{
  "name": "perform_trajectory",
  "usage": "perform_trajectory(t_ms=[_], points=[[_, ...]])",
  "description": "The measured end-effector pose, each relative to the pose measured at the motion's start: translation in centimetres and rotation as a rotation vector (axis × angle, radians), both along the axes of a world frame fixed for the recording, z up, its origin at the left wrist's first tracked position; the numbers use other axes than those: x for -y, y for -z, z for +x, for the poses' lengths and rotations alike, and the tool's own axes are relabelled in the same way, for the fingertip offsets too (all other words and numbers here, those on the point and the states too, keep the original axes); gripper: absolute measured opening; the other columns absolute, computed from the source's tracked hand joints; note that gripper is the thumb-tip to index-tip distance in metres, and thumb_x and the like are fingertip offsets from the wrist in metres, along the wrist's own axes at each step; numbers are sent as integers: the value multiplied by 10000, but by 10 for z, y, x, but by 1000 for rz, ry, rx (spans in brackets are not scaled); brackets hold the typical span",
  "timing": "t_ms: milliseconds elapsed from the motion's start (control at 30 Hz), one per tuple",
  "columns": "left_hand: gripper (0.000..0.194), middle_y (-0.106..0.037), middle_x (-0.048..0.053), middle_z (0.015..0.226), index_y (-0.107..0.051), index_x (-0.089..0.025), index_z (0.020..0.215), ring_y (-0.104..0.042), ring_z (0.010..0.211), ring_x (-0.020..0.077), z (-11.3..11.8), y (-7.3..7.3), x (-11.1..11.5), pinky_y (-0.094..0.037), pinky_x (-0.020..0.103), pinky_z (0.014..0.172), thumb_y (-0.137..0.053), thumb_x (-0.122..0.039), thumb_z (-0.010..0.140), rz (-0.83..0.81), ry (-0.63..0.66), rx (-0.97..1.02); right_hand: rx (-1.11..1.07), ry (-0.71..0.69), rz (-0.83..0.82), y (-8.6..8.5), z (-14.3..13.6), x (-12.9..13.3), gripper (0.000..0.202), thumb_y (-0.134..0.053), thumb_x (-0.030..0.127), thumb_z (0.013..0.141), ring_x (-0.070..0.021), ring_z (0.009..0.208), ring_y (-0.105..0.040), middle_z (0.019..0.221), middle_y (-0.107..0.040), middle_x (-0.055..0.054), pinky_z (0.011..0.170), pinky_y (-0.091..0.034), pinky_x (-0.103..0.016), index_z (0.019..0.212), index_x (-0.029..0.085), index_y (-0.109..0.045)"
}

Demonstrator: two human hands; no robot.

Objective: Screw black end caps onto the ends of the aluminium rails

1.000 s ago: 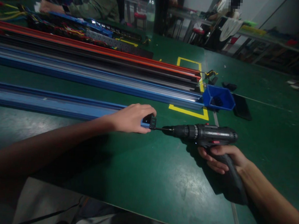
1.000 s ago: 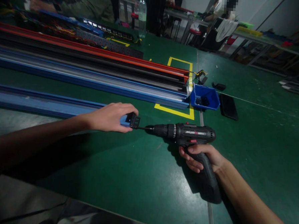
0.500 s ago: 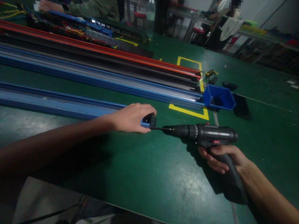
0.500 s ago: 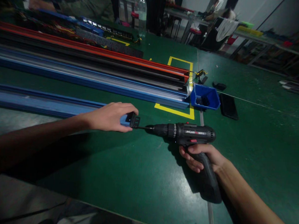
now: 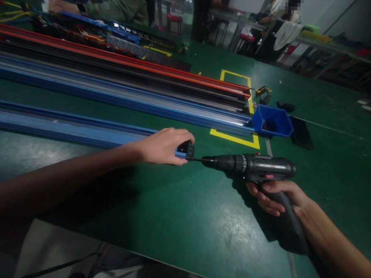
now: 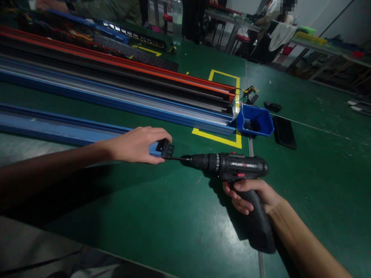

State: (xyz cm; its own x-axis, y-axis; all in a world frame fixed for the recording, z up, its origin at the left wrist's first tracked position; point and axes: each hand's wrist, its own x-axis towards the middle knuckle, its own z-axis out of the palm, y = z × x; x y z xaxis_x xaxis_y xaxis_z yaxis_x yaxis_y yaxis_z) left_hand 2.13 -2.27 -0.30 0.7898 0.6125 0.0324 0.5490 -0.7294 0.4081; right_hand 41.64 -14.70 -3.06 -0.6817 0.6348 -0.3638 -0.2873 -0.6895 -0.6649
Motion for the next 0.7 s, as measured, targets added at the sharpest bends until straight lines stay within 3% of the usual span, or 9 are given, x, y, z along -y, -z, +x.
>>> perform_trajectory(t_ms=[700], points=[[426, -684, 52, 1223, -629, -220, 1221, -660, 1065, 248, 1, -1, 0, -424, 339, 866, -763, -381, 850, -3, 0, -10, 21, -9, -13, -3, -3, -3, 234, -672, 223, 946, -16, 400, -491, 822, -686, -42, 481, -565, -168, 1082, 60, -773]])
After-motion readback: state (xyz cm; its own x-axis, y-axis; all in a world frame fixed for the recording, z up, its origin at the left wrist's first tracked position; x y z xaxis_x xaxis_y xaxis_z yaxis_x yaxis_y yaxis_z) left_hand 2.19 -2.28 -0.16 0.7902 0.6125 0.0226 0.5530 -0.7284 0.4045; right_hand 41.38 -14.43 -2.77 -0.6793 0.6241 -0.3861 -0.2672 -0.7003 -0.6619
